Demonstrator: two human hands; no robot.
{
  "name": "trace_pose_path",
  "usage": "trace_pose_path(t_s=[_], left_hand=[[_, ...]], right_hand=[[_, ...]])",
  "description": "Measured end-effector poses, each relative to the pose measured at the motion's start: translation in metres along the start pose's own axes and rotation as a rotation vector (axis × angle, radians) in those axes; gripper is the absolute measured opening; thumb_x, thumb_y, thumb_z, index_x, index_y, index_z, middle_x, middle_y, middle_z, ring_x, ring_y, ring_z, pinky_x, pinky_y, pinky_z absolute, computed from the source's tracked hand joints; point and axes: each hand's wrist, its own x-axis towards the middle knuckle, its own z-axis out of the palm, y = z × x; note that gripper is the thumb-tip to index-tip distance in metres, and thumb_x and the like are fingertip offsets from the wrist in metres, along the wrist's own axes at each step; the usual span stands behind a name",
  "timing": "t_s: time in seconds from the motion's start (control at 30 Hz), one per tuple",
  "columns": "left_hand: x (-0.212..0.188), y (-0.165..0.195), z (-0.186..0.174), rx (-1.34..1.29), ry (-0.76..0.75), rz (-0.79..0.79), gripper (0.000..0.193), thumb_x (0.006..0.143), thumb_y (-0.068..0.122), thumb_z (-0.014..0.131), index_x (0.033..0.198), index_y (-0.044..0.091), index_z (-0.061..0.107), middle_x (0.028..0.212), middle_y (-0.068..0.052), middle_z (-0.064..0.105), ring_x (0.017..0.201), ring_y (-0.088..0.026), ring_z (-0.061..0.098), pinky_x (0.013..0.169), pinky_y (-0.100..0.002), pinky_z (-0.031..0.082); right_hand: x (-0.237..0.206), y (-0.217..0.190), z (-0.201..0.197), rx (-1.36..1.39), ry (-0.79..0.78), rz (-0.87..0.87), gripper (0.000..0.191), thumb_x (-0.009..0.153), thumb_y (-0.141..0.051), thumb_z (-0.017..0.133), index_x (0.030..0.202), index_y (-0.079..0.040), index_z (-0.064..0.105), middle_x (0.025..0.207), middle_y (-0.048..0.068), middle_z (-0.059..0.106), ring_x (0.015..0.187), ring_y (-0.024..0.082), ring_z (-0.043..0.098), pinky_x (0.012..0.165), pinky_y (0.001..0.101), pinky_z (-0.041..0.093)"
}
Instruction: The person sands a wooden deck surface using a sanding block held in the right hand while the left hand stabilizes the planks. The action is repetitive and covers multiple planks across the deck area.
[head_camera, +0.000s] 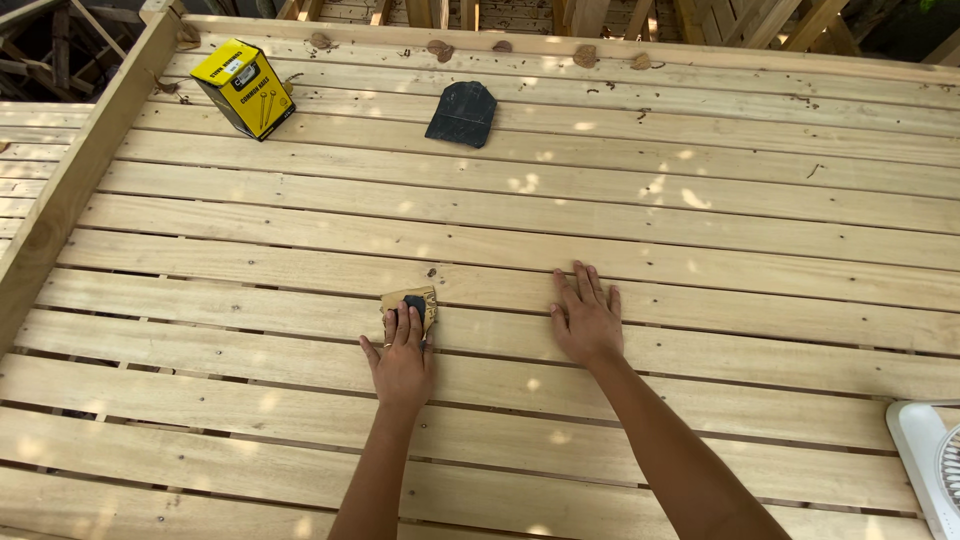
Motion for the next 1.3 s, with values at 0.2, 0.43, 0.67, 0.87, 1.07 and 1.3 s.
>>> trace_pose_path(t_s=[0.2, 0.43, 0.67, 0.87, 1.07, 1.3], left_hand=[[0.012, -0.05, -0.01, -0.008, -0.058, -0.195, 0.059, 0.105, 0.039, 0.031, 0.16, 0.019, 0.028, 0.169, 0.003, 0.021, 0.156, -0.021, 0.019, 0.12, -0.069, -0.004], [0.0, -0.02, 0.01, 0.0, 0.013, -0.242, 0.058, 0.107, 0.038, 0.029, 0.16, 0.015, 0.033, 0.169, -0.002, 0.024, 0.157, -0.025, 0.017, 0.116, -0.071, -0.008], [-0.003, -0.018, 0.008, -0.052, -0.071, -0.136, 0.057, 0.105, 0.039, 0.03, 0.159, 0.02, 0.035, 0.168, 0.004, 0.027, 0.156, -0.018, 0.02, 0.12, -0.073, -0.008], [0.013, -0.034, 0.005, -0.029, 0.067, -0.18, 0.06, 0.105, 0.038, 0.032, 0.159, 0.012, 0.035, 0.169, -0.004, 0.026, 0.155, -0.026, 0.02, 0.116, -0.073, -0.007], [0.019, -0.037, -0.011, 0.041, -0.113, -0.128, 0.061, 0.104, 0.041, 0.029, 0.16, 0.018, 0.026, 0.169, 0.001, 0.022, 0.155, -0.021, 0.019, 0.119, -0.07, -0.008], [0.051, -0.055, -0.032, 0.027, -0.057, -0.261, 0.062, 0.105, 0.039, 0.031, 0.161, 0.014, 0.024, 0.17, -0.002, 0.019, 0.156, -0.023, 0.015, 0.119, -0.07, -0.004]], right_hand=[[-0.006, 0.002, 0.003, 0.001, 0.022, -0.011, 0.063, 0.101, -0.044, 0.038, 0.161, -0.032, 0.026, 0.171, 0.004, 0.013, 0.157, 0.023, 0.01, 0.126, 0.0525, 0.006], [-0.01, 0.001, -0.003, -0.023, -0.012, -0.006, 0.063, 0.101, -0.044, 0.037, 0.161, -0.031, 0.023, 0.171, 0.004, 0.011, 0.157, 0.023, 0.009, 0.126, 0.0523, 0.006], [-0.013, -0.001, -0.008, -0.017, -0.018, -0.003, 0.063, 0.101, -0.044, 0.037, 0.161, -0.031, 0.023, 0.171, 0.003, 0.011, 0.157, 0.023, 0.008, 0.125, 0.052, 0.006], [-0.014, 0.0, -0.009, -0.012, -0.009, 0.002, 0.062, 0.101, -0.043, 0.038, 0.161, -0.032, 0.024, 0.171, 0.003, 0.013, 0.157, 0.022, 0.01, 0.126, 0.0521, 0.007], [-0.011, 0.002, -0.006, -0.023, -0.002, -0.001, 0.063, 0.1, -0.044, 0.039, 0.16, -0.032, 0.025, 0.17, 0.003, 0.013, 0.157, 0.022, 0.01, 0.125, 0.0523, 0.008], [-0.002, 0.003, 0.001, -0.052, 0.002, -0.008, 0.063, 0.101, -0.045, 0.036, 0.161, -0.031, 0.022, 0.17, 0.003, 0.012, 0.157, 0.022, 0.009, 0.125, 0.0513, 0.007]])
